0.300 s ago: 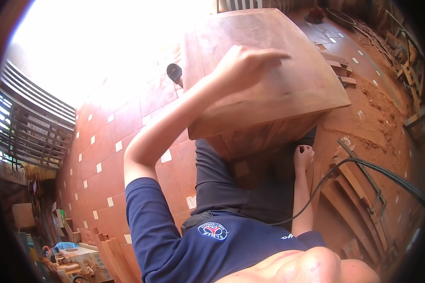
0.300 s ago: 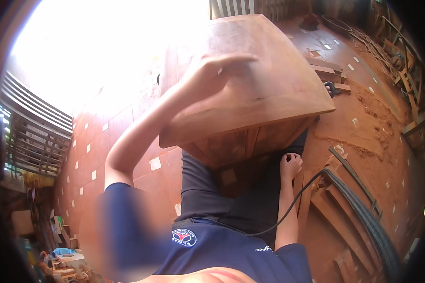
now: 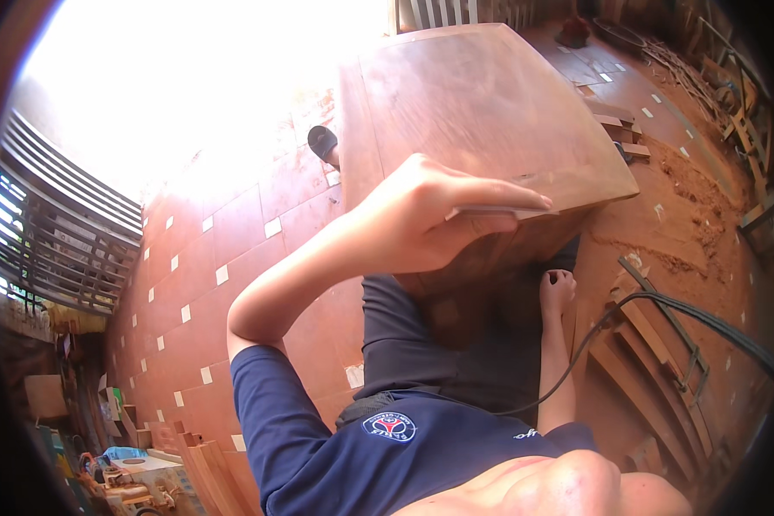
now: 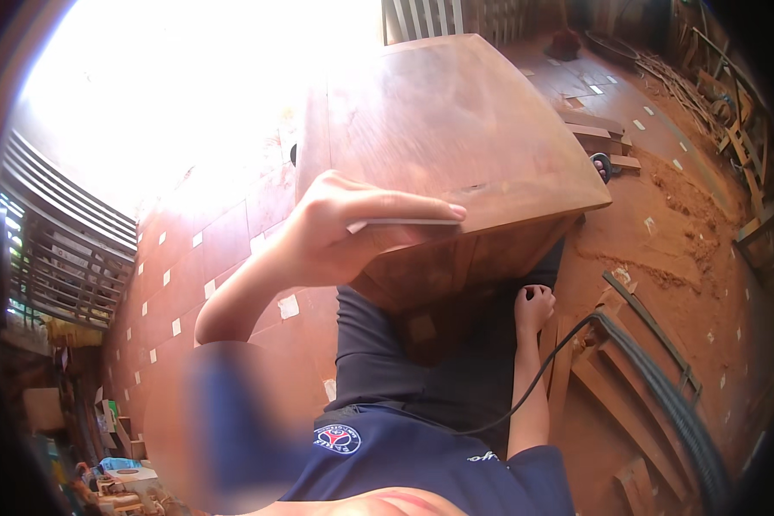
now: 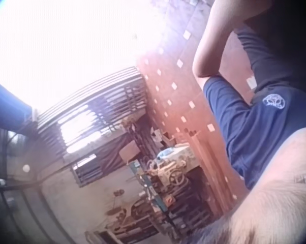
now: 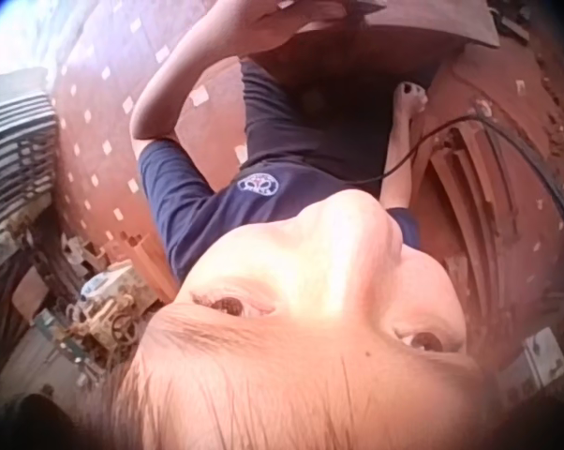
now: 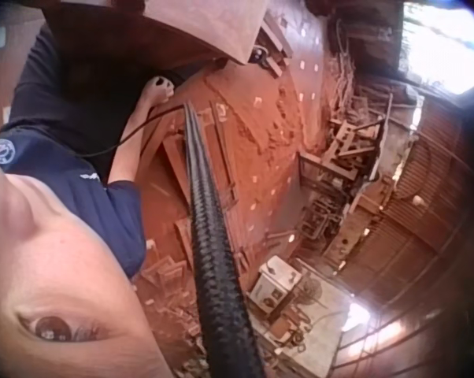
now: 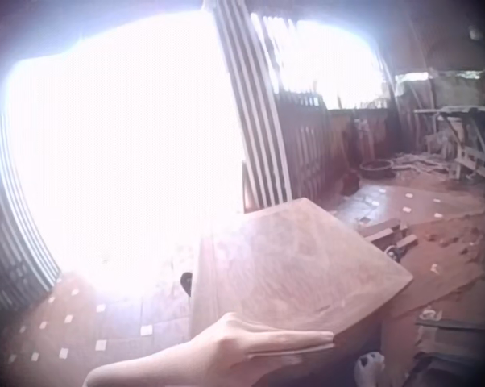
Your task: The person sands the top surface of a wooden block using a sanding block held in the right hand while stabilizing the block with the left hand. The person repeatedly rubs the sanding block across the surface in a consistent back-and-forth motion.
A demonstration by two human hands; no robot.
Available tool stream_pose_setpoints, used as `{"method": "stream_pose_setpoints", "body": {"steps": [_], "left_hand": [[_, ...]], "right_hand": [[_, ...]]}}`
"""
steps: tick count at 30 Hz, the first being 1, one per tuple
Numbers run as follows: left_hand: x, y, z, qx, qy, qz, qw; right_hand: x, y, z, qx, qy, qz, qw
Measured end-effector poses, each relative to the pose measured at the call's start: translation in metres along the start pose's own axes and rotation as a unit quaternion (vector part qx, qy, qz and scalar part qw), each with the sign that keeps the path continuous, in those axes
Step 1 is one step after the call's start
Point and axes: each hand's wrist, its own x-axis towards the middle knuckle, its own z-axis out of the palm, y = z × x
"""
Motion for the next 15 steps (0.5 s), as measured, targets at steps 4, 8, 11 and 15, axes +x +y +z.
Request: {"method": "stream_pose_setpoints", "body": {"steps": [4,8,11,15], "left_hand": [[0.026,-0.026,-0.018,0.068,0.030,0.009,0.997],[0.058,-0.106,-0.025,0.140,0.138,0.027,0.980],[0.066,-0.151,-0.033,0.246,0.133,-0.032,0.960],[0.059,-0.158,-0.022,0.236,0.076,-0.097,0.964]], "right_hand": [[0.000,0.003,0.000,-0.016,0.008,0.004,1.000],[0.000,0.000,-0.001,-0.016,0.003,-0.002,1.000],[0.011,-0.009,0.001,-0.014,0.011,-0.016,1.000],[0.012,-0.008,0.008,-0.016,0.013,-0.006,1.000]]}}
